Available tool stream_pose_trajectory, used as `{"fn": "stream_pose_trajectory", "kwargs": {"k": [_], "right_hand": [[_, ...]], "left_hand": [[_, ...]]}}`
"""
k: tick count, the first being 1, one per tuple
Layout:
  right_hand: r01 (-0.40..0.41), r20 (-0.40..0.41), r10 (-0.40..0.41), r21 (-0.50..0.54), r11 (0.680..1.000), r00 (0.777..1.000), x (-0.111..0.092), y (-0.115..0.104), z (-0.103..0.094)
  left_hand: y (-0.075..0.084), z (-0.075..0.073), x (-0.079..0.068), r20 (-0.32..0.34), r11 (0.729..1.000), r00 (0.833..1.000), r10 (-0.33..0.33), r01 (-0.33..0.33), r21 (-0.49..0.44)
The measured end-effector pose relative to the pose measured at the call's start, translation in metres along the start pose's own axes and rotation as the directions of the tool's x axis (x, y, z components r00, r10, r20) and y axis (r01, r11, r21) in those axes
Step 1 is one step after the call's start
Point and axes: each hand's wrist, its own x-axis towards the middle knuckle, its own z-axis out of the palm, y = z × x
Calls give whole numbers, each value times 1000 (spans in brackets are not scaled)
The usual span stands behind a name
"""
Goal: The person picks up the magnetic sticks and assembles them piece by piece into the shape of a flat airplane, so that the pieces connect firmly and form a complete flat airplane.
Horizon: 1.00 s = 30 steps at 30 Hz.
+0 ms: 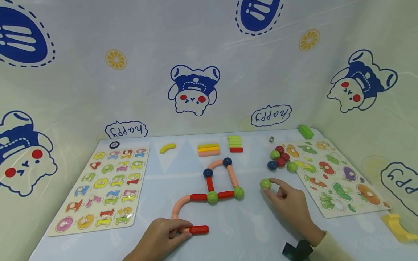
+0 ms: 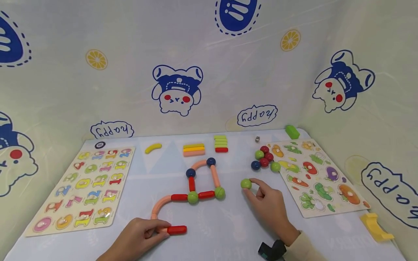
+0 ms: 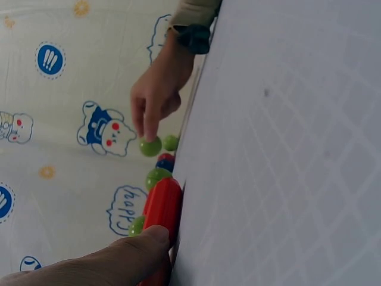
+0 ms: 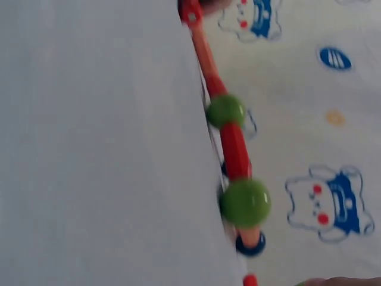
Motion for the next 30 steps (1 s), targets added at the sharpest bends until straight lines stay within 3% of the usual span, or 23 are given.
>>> {"fn": "stream_pose_trajectory", "kwargs": {"k": [6, 10, 13, 16, 19, 22, 25, 30], "right_hand": [[64, 67, -72, 109, 992, 995, -17, -25, 11], [132, 175, -172, 218, 967, 969, -28, -37, 20], [170, 275, -256, 301, 938, 927, -34, -48, 27], [181, 383, -317, 349, 919, 868, -40, -59, 33], [250, 425, -405, 374, 893, 810, -44, -70, 40], [319, 425, -478, 394, 862, 768, -46, -79, 46], [354, 412, -507, 395, 848, 757, -46, -85, 50], [328, 416, -481, 387, 862, 772, -45, -90, 50]], "left_hand": [[0, 0, -1, 16, 1000, 1000, -16, 16, -4], [0, 1, -1, 12, 1000, 1000, -18, 18, -1], [1, 1, -1, 3, 1000, 1000, -18, 18, -2], [2, 1, -1, -1, 1000, 1000, -19, 19, -9], [2, 1, -1, 10, 999, 1000, -30, 30, -14], [2, 1, -1, 20, 999, 999, -48, 48, -20], [3, 0, 0, 25, 998, 998, -60, 61, -24], [4, -1, 0, 19, 997, 998, -67, 67, -28]]}}
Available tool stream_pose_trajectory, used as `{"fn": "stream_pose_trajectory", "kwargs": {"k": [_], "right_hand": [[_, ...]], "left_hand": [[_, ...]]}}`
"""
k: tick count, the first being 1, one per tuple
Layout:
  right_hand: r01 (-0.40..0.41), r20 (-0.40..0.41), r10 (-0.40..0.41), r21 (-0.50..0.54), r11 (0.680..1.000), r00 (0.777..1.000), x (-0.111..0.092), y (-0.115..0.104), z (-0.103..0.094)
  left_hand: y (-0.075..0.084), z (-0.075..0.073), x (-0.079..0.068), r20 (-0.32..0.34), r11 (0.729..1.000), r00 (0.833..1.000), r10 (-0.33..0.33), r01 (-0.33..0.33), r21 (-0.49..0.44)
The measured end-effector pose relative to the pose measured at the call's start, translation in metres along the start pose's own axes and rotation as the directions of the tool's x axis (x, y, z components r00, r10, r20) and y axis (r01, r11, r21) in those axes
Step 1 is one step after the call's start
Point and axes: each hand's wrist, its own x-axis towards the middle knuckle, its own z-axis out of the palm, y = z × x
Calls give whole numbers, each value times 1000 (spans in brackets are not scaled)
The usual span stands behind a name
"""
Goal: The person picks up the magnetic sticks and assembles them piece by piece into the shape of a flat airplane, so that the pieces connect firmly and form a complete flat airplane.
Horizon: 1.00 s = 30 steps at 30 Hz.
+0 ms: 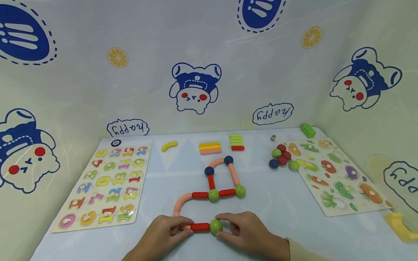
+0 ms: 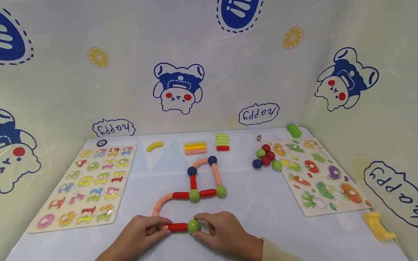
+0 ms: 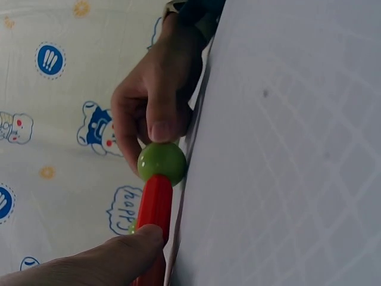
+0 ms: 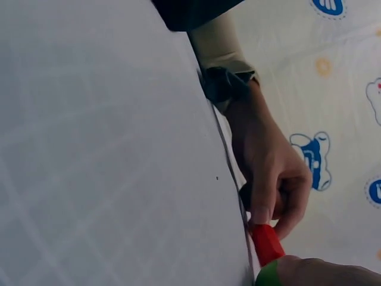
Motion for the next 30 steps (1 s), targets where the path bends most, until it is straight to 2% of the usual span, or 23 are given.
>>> {"fn": "stream_pose_trajectory", "kwargs": {"k": [5, 8, 11, 14, 17, 20, 25, 30], "right_hand": [[-35, 27, 35, 28, 999, 999, 1, -1, -5], [-67, 12, 67, 42, 997, 998, 7, 2, -11], [-91, -67, 91, 6, 996, 994, 21, 8, -18], [-89, -128, 76, -97, 991, 989, 36, 14, -20], [-77, -108, 56, -199, 977, 993, 47, 17, -17], [-53, -88, 31, -263, 963, 996, 53, 16, -13], [-44, -146, -2, -316, 948, 989, 57, 15, -10], [-68, -152, 18, -330, 941, 988, 55, 16, -10]], "left_hand": [[3, -4, 1, 11, 1000, 1000, 18, -18, -8], [7, -12, 8, -2, 999, 1000, 29, -29, 18], [8, -23, 23, -68, 994, 997, 29, -22, 103], [7, -30, 44, -123, 975, 992, 31, -3, 222], [5, -31, 63, -97, 957, 995, 31, -2, 289], [3, -31, 73, -47, 950, 998, 31, -14, 311], [4, -31, 77, -3, 951, 1000, 17, -15, 307], [6, -29, 78, 15, 955, 1000, 16, -20, 295]]}}
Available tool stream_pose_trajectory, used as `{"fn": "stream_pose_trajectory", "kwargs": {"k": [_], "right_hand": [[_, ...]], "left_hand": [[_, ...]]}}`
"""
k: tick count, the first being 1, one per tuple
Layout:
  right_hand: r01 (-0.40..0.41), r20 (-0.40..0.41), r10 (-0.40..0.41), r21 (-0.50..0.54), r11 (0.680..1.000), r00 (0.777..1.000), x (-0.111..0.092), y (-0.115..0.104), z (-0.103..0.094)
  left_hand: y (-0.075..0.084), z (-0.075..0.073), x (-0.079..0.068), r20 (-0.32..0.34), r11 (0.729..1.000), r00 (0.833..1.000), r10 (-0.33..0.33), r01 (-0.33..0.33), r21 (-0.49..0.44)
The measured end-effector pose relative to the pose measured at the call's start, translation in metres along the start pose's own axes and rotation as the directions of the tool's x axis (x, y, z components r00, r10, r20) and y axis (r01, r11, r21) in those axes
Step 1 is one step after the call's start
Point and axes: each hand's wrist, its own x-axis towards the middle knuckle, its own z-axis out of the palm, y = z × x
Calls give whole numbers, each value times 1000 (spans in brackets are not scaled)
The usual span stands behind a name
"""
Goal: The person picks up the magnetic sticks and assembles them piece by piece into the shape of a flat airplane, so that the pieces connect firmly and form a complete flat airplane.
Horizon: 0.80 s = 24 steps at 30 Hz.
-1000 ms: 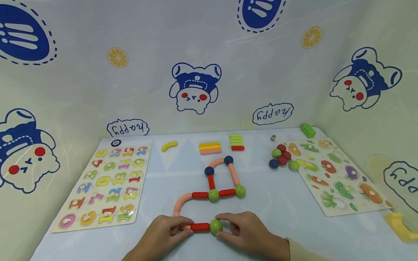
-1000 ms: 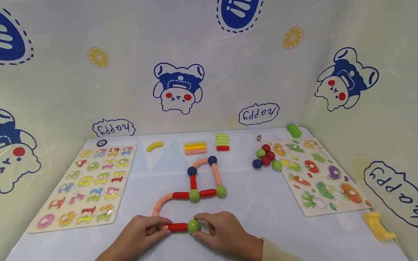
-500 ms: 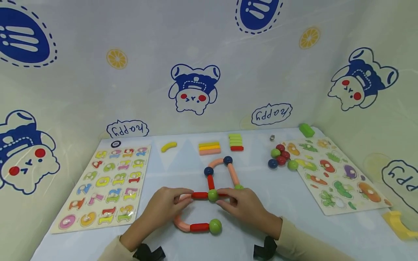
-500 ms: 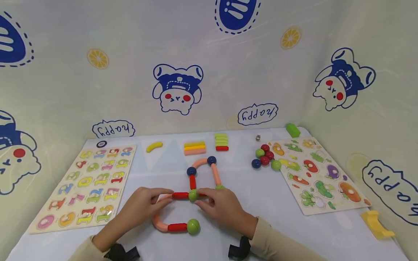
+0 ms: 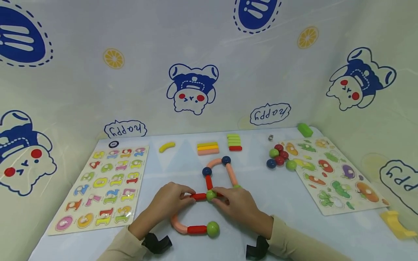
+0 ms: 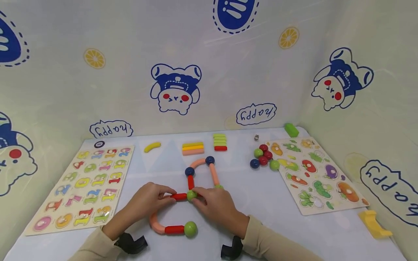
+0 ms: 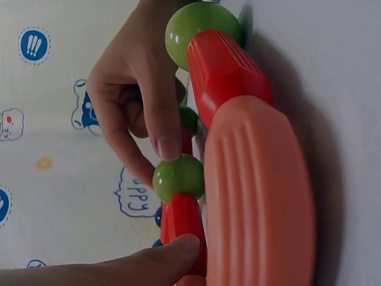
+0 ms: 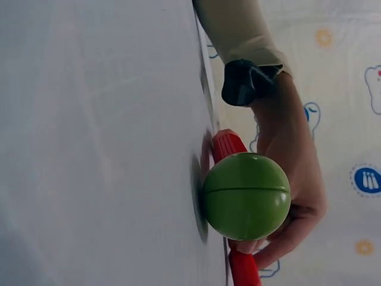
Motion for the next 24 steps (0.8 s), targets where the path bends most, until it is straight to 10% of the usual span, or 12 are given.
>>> {"fn": "stream_pose_trajectory", "kwargs": {"k": [15, 21, 24], "right_hand": [[-42, -47, 43, 12, 999, 998, -9, 0, -8], [-176, -181, 169, -20, 984, 969, -22, 36, -38], [-276, -251, 261, -27, 961, 932, -27, 68, -50]], "left_hand": [[6, -2, -15, -17, 1000, 1000, -18, 18, -18], [30, -3, -50, 78, 995, 995, 59, -52, -80], [36, 6, -64, 15, 987, 989, 145, -143, -74]]}}
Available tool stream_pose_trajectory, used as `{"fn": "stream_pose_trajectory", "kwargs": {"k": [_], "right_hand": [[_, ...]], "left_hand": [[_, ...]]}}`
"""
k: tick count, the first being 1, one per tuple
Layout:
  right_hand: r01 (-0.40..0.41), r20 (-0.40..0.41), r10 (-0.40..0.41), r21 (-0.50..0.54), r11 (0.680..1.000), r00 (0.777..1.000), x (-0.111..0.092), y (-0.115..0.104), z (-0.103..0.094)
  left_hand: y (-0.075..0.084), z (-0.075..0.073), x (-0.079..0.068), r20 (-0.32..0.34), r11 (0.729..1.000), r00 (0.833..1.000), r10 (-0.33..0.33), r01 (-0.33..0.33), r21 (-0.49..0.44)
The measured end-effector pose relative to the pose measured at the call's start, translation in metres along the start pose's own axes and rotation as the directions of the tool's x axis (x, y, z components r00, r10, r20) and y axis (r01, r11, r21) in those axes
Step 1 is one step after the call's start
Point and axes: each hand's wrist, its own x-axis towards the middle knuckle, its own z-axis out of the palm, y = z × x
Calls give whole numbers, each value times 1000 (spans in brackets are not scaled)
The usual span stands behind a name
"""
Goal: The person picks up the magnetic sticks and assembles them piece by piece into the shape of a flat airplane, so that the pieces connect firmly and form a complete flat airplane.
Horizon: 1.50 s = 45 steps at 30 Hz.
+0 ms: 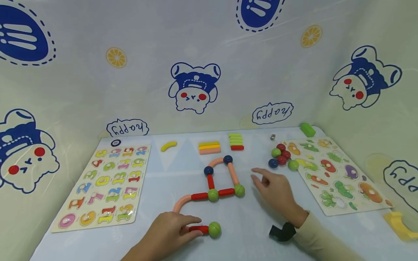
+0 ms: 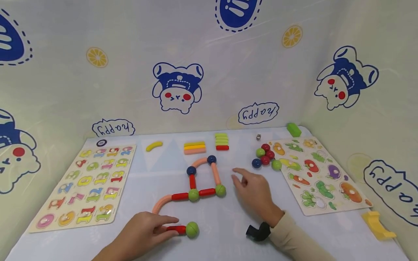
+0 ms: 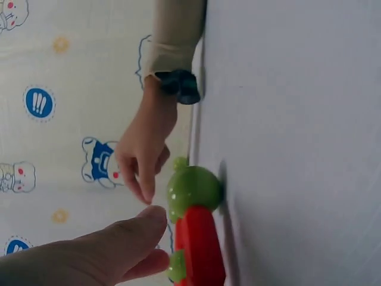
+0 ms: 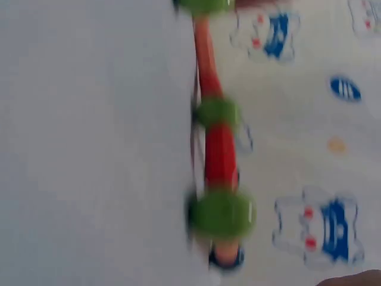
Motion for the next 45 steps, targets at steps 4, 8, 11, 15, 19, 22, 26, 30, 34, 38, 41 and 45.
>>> {"fn": "stream_pose_trajectory", "kwargs": {"k": [4, 8, 11, 15, 19, 22, 26, 30, 34, 38, 41, 45], "right_hand": [[-143, -97, 145, 20, 989, 985, 0, 42, -6], [-238, -147, 243, 46, 970, 959, 0, 66, -8], [-253, -162, 258, 56, 966, 952, 3, 72, -9], [-243, -132, 249, 54, 968, 960, 8, 73, -7], [-228, -93, 231, 35, 973, 969, 10, 75, -3], [-223, -99, 225, 34, 974, 969, 10, 78, 0], [-203, -114, 206, 39, 978, 972, 10, 79, 1], [-197, -122, 199, 30, 980, 972, 12, 77, -1], [-199, -98, 201, 26, 980, 975, 21, 69, 0], [-190, -11, 190, -7, 982, 982, 40, 56, 5], [-167, 85, 172, -54, 984, 982, 62, 45, 14], [-136, 186, 148, -76, 988, 971, 92, 37, 31]], "left_hand": [[0, 14, -8, -120, 994, 987, 111, -109, 25], [-2, 21, -8, -118, 994, 987, 108, -109, 1], [-1, 21, -7, -92, 998, 994, 66, -67, -8], [0, 19, -7, -78, 999, 996, 33, -32, 20], [1, 19, -9, -60, 999, 998, 24, -21, 41], [1, 19, -9, -53, 999, 998, 25, -22, 49], [1, 19, -9, -68, 999, 997, 21, -19, 32], [2, 25, -4, -131, 998, 989, 70, -70, 8], [5, 33, 0, -189, 985, 967, 169, -169, 18], [9, 35, 1, -178, 987, 972, 155, -161, -16], [11, 34, 2, -152, 990, 982, 113, -125, -70], [14, 35, 4, -131, 987, 987, 90, -107, -122]]}}
